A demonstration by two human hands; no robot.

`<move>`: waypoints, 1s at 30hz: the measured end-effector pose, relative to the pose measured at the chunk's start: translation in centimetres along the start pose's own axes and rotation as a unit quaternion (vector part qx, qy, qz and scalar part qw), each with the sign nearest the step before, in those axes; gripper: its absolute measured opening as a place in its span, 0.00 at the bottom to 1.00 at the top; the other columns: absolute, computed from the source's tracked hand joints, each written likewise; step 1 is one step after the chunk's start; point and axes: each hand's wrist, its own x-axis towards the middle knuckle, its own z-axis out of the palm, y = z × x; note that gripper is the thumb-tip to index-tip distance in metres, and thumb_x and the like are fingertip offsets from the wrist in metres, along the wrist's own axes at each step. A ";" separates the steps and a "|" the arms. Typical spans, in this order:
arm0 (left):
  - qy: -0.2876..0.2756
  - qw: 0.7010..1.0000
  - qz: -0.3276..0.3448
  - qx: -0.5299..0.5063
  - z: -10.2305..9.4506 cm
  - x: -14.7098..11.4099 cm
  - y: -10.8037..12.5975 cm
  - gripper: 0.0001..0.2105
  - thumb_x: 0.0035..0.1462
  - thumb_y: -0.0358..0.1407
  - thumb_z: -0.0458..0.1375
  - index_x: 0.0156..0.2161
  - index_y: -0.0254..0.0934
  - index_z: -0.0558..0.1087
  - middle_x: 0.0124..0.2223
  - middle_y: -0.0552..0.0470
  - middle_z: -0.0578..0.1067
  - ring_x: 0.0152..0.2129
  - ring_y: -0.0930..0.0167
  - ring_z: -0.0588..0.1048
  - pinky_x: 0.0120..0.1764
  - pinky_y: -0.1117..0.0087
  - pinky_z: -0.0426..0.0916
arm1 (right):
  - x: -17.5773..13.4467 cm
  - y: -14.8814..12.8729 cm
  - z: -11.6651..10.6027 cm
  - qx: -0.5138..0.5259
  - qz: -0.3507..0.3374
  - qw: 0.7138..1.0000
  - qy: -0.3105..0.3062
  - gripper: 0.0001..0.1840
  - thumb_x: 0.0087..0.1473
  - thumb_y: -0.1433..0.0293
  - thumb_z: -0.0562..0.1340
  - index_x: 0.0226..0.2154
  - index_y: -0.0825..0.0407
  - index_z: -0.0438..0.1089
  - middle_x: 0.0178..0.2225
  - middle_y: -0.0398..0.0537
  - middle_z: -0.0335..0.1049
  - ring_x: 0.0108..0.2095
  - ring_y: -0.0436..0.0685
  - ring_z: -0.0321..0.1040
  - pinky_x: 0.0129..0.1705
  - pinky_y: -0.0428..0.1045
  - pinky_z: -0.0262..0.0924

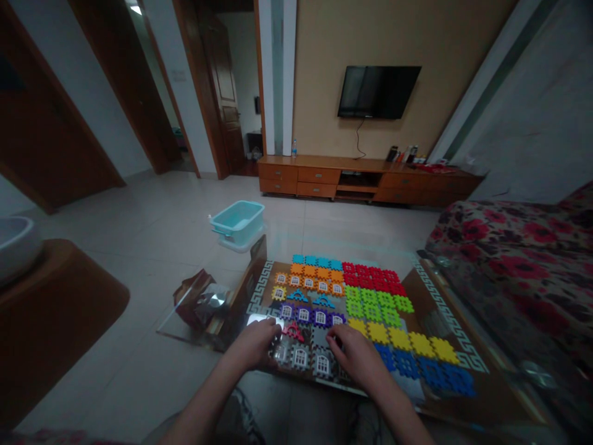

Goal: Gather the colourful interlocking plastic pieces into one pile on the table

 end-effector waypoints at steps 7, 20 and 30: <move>-0.001 1.000 -0.003 -0.007 0.3 0.0 0.1 0.25 0.40 0.42 0.70 0.45 0.40 0.71 0.49 0.46 0.74 0.44 0.57 0.74 0.45 0.63 0.68 | 0.1 0.1 0.0 -0.017 0.020 1.000 -0.014 0.11 0.63 0.68 0.54 0.35 0.52 0.72 0.36 0.52 0.75 0.38 0.59 0.72 0.38 0.49 0.56; -0.030 0.998 -0.024 -0.045 0.0 -0.1 -0.2 0.24 0.36 0.42 0.69 0.41 0.39 0.72 0.45 0.45 0.76 0.40 0.58 0.75 0.39 0.66 0.68 | 0.2 0.6 0.5 -0.022 0.025 0.999 -0.015 0.10 0.63 0.68 0.55 0.36 0.51 0.72 0.36 0.51 0.76 0.39 0.59 0.72 0.38 0.48 0.55; 0.225 0.925 -0.297 -0.072 -2.5 -3.0 -13.9 0.18 0.45 0.45 0.64 0.39 0.37 0.70 0.39 0.46 0.78 0.39 0.59 0.77 0.38 0.68 0.66 | 0.3 0.9 0.6 -0.014 0.020 1.000 -0.014 0.10 0.63 0.69 0.55 0.35 0.51 0.72 0.37 0.52 0.76 0.40 0.59 0.72 0.40 0.48 0.56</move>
